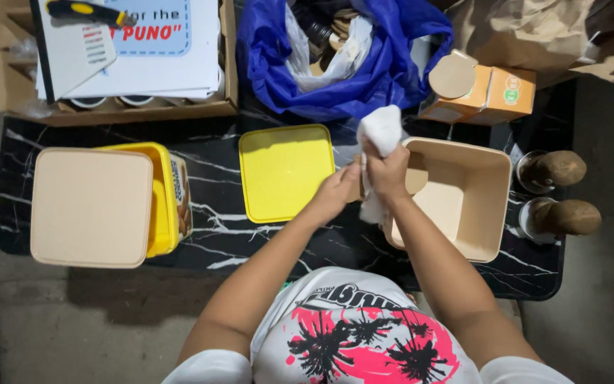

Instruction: Wiping circular cardboard coasters with a cloth and organizing them into a container.

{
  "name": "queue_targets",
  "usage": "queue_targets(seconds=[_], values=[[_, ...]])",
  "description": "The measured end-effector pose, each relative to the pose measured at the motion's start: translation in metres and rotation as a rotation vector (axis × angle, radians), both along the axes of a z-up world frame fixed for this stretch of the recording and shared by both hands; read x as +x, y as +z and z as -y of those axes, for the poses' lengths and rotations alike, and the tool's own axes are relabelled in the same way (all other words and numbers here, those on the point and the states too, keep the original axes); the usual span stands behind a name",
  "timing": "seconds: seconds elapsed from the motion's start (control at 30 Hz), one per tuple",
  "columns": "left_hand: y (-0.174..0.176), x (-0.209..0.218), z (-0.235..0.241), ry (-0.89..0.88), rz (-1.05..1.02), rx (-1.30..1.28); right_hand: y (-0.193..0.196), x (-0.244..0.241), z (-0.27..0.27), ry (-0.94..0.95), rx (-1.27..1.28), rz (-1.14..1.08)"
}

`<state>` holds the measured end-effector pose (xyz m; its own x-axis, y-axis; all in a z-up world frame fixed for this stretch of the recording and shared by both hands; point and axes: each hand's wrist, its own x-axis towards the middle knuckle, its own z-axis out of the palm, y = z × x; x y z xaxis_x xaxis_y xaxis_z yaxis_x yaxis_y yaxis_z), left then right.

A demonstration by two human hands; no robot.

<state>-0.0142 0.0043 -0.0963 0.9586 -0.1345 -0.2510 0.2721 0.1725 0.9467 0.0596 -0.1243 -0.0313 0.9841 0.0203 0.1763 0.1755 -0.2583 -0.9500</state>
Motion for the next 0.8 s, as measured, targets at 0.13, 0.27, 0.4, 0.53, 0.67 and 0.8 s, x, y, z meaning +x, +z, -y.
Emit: queue_targets(seconds=[0.13,0.27,0.4,0.53,0.67,0.8], values=[[0.015,-0.013,-0.031,0.056,-0.169,-0.226,-0.016,0.009,-0.006,0.133,-0.168,0.206],[-0.003,-0.006,-0.079,0.147,0.062,0.033,-0.034,0.043,0.001,-0.076,0.449,-0.127],[-0.011,0.003,-0.116,0.463,0.046,1.138,0.017,0.033,-0.003,-0.102,0.717,-0.375],[-0.022,0.014,-0.121,0.656,0.180,1.470,0.028,0.025,-0.004,-0.013,0.741,-0.434],[-0.004,0.017,-0.112,0.558,-0.008,1.506,0.032,0.019,0.013,0.070,0.816,-0.487],[-0.020,0.022,-0.111,0.538,-0.017,1.627,0.032,0.025,0.036,0.107,0.947,-0.562]])
